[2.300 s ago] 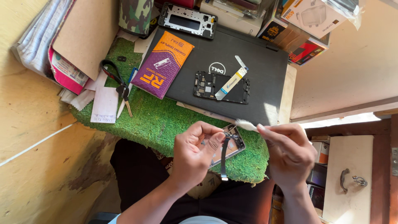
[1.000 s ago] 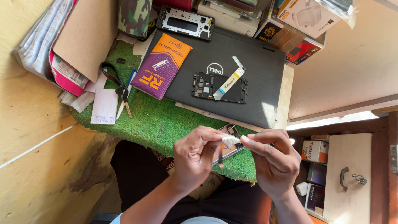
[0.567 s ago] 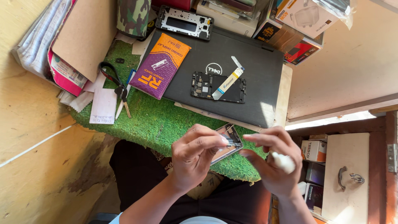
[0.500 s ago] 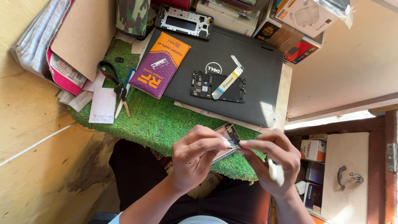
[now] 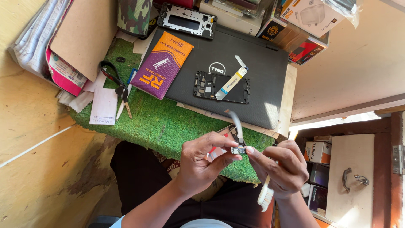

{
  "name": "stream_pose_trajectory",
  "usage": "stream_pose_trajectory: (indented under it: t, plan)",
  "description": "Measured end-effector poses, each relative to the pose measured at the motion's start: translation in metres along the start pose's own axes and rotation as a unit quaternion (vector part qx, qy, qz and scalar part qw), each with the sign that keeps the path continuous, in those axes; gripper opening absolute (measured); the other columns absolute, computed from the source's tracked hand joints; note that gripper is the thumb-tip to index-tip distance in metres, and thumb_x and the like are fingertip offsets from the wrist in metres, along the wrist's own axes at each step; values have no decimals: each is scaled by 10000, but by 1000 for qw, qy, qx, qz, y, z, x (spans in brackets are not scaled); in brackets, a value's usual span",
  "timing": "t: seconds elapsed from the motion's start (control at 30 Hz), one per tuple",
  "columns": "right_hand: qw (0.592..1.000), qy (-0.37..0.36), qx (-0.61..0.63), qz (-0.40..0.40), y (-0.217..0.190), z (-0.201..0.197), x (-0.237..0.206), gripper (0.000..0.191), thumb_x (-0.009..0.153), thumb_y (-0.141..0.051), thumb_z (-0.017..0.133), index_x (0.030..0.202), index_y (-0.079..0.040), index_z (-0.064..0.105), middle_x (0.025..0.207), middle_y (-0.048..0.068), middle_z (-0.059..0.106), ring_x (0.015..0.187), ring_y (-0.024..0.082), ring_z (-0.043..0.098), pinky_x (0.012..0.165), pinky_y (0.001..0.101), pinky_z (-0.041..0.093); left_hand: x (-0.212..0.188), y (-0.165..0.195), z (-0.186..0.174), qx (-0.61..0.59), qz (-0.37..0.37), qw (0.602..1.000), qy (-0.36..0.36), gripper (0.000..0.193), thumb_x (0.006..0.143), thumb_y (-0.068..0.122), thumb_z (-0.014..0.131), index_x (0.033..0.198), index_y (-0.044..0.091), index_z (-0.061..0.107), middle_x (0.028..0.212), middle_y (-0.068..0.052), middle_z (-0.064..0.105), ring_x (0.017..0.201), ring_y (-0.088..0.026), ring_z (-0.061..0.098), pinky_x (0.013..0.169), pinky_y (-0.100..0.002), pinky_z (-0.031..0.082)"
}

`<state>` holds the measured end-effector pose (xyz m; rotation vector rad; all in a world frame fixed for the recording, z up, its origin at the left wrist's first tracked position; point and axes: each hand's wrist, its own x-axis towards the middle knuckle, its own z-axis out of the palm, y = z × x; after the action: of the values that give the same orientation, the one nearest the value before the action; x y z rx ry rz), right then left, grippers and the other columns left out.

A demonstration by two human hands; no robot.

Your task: The person removes the motherboard from a smartphone using a utility knife, then uses a screwdriver to unscrew and remove a small component. They clean the component with a toothbrush and handle a ribbon cable.

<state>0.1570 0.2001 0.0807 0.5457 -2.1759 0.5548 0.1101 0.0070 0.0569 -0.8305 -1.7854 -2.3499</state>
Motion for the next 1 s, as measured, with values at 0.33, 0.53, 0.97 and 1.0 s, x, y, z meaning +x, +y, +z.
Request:
stream_pose_trajectory:
  t: [0.33, 0.53, 0.97, 1.0]
  plan:
    - [966, -54, 152, 203, 8, -8, 21, 544, 942, -162, 561, 1484, -151, 519, 1054, -4, 562, 934, 115, 482, 821, 264, 436, 0, -4, -1, -17, -18, 1000, 11, 211, 912, 24, 801, 1108, 51, 730, 976, -84, 776, 887, -131, 766, 770, -251, 628]
    - [971, -107, 112, 184, -5, -10, 20, 427, 939, -45, 678, 1338, -194, 691, 963, -28, 665, 873, 117, 537, 784, 268, 437, 0, -2, 1, -22, -39, 999, 28, 208, 921, 18, 791, 1120, 34, 731, 1005, -104, 784, 920, -140, 771, 781, -254, 636]
    - [989, -20, -5, 147, -15, -6, 19, 355, 853, -20, 789, 1151, -211, 762, 900, -31, 655, 861, 140, 549, 762, 305, 415, 1, 0, 3, 57, -29, 998, 23, 177, 909, 61, 811, 1068, 28, 741, 1000, -111, 791, 901, -151, 791, 785, -263, 647]
    - [987, -29, 23, 157, -15, -7, 17, 358, 871, -30, 785, 1169, -226, 758, 933, -32, 652, 881, 126, 565, 768, 275, 443, 1, 0, 3, 61, -33, 997, 23, 172, 910, 66, 812, 1063, 29, 743, 985, -111, 789, 883, -147, 788, 778, -262, 645]
